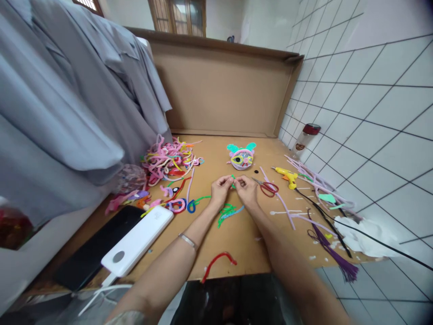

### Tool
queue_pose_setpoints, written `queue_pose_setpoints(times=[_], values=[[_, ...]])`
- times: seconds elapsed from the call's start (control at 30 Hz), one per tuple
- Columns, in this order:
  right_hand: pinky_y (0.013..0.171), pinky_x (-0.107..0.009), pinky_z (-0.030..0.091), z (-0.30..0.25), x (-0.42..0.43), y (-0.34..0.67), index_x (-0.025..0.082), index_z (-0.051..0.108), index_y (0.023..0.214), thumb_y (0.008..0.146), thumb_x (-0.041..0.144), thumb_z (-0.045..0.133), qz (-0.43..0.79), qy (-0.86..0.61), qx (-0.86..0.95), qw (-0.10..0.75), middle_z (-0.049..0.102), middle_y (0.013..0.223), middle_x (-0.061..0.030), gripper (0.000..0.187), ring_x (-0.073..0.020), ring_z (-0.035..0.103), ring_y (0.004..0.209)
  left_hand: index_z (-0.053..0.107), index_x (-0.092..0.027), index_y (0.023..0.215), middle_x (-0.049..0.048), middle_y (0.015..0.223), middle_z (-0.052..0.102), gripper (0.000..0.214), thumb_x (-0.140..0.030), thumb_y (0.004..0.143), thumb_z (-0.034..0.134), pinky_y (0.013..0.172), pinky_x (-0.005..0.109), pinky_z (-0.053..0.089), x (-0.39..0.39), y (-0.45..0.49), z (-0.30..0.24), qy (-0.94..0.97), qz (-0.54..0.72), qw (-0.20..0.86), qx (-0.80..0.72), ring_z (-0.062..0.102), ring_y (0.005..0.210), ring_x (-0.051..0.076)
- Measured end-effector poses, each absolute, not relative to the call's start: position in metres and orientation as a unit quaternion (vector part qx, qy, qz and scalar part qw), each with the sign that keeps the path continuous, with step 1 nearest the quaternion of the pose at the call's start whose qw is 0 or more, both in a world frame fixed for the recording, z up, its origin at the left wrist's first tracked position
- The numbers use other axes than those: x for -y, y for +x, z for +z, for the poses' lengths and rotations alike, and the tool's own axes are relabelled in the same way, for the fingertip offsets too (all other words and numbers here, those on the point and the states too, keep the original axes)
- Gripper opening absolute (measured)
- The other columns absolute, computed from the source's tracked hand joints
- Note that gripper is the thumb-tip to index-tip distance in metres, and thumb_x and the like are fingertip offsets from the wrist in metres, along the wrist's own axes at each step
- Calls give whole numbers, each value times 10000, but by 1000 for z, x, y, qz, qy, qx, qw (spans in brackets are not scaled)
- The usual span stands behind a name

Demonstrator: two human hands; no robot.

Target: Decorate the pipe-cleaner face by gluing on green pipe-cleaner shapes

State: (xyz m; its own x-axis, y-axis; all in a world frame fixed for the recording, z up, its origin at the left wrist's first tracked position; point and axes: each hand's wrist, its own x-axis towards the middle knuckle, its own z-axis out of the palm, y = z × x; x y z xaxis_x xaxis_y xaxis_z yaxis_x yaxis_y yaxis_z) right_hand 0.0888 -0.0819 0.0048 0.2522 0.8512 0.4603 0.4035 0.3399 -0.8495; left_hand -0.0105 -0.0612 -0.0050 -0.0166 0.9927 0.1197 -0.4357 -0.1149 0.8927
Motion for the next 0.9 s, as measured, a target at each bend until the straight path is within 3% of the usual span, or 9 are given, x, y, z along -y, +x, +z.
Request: queue_pose_setpoints(times=[0.3,0.5,0.7,0.9], values=[[588,-260,428,4,83,92,201,615,684,786,353,534,175,-521,638,540,629,648,-11,201,-143,537,576,649,-143,698,-15,639,599,354,-444,571,786,612,218,406,63,-14,-4,422,619,577,-326,482,595,85],[662,-280,476,6,81,98,183,663,801,809,381,532,227,-520,588,577,678,750,-40,237,-173,605,693,606,-147,687,-35,579,516,328,-461,680,701,562,215,353,64,-16,-5,491,591,550,-327,417,559,84],[643,-267,464,8,79,102,189,698,736,788,337,557,190,-517,621,558,655,751,-39,211,-163,575,688,617,-143,707,-15,641,570,280,-421,718,648,652,236,397,62,-21,-4,542,564,493,-380,477,623,102],[614,-270,448,8,76,105,184,707,693,718,334,589,215,-513,619,555,650,685,-33,193,-159,564,636,609,-149,667,-12,611,565,255,-391,739,575,605,233,374,56,-29,-5,623,504,427,-419,469,596,112]])
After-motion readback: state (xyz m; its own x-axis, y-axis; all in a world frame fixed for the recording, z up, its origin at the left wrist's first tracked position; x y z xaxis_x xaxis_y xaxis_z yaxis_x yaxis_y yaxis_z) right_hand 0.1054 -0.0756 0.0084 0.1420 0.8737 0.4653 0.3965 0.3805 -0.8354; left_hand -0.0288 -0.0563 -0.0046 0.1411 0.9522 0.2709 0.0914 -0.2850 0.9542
